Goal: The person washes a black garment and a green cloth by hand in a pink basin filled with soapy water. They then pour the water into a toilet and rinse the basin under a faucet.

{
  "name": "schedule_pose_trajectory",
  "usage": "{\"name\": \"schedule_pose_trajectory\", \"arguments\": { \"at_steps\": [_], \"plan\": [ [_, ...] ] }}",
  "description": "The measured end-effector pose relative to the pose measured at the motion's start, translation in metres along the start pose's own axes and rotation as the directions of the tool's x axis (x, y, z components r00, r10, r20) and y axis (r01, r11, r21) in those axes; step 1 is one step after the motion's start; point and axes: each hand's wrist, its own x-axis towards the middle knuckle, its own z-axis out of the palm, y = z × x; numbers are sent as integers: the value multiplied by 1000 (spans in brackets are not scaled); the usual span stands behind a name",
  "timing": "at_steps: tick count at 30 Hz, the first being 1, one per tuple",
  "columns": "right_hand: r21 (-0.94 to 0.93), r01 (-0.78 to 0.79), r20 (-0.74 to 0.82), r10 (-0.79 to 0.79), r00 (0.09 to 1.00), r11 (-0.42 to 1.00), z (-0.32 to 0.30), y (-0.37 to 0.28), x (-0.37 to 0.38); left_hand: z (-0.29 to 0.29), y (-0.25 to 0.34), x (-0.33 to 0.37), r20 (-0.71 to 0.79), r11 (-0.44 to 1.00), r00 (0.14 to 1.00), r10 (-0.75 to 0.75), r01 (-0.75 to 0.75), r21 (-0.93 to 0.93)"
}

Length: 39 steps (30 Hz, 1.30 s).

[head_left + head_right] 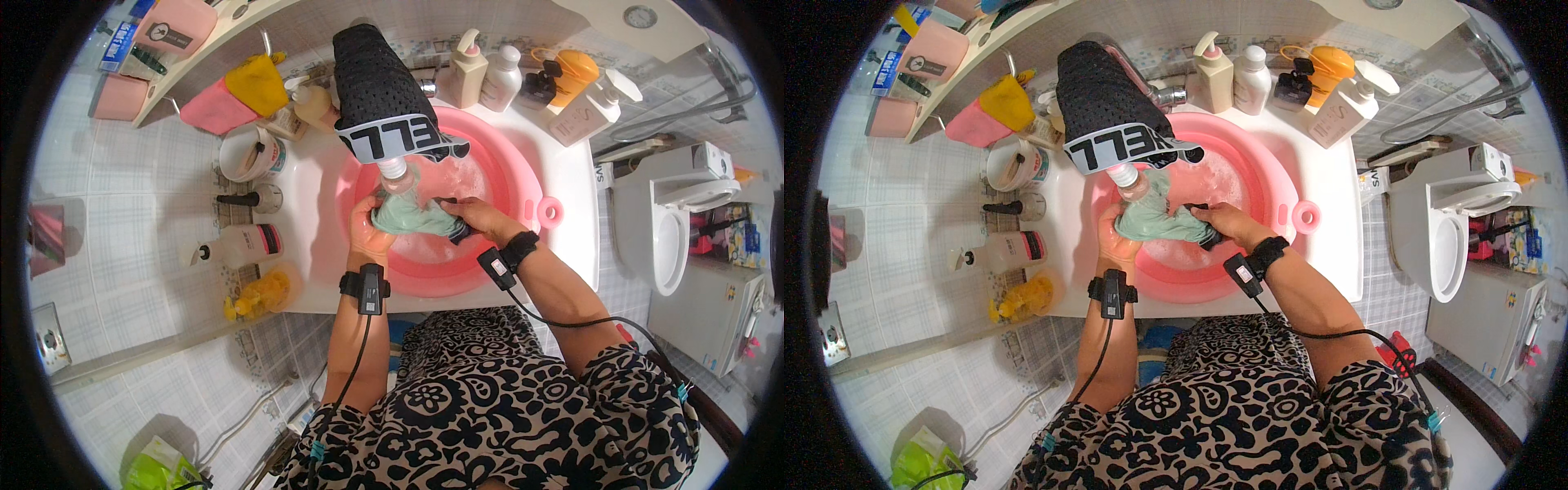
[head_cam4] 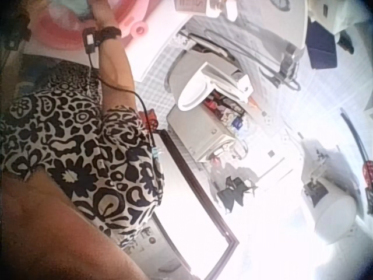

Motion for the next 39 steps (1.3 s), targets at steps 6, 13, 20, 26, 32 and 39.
{"name": "schedule_pose_trajectory", "arguments": {
  "at_steps": [6, 13, 20, 26, 32, 39],
  "plan": [
    [399, 228, 27, -259, 965, 888, 22, -23, -1, 17, -8, 3, 48, 984, 982, -180, 181, -2],
    [599, 266, 18, -345, 938, 755, 19, -28, 2, 19, 15, 3, -177, 991, 981, -77, 95, 92],
    [583, 364, -18, -437, 899, 726, -2, -50, -20, 5, 30, -20, -372, 728, 920, -126, 341, 595],
    [813, 275, -32, -432, 901, 513, 8, -55, -16, 25, 14, -9, -317, -139, 944, -95, 303, 943],
    [890, 304, -135, -440, 888, 340, -13, -55, -20, -4, 31, -15, -303, 523, 953, -7, 262, 811],
    [910, 300, -218, -287, 933, 285, -2, -31, -14, 20, 12, -7, -329, 901, 905, 270, -117, 418]
  ]
}}
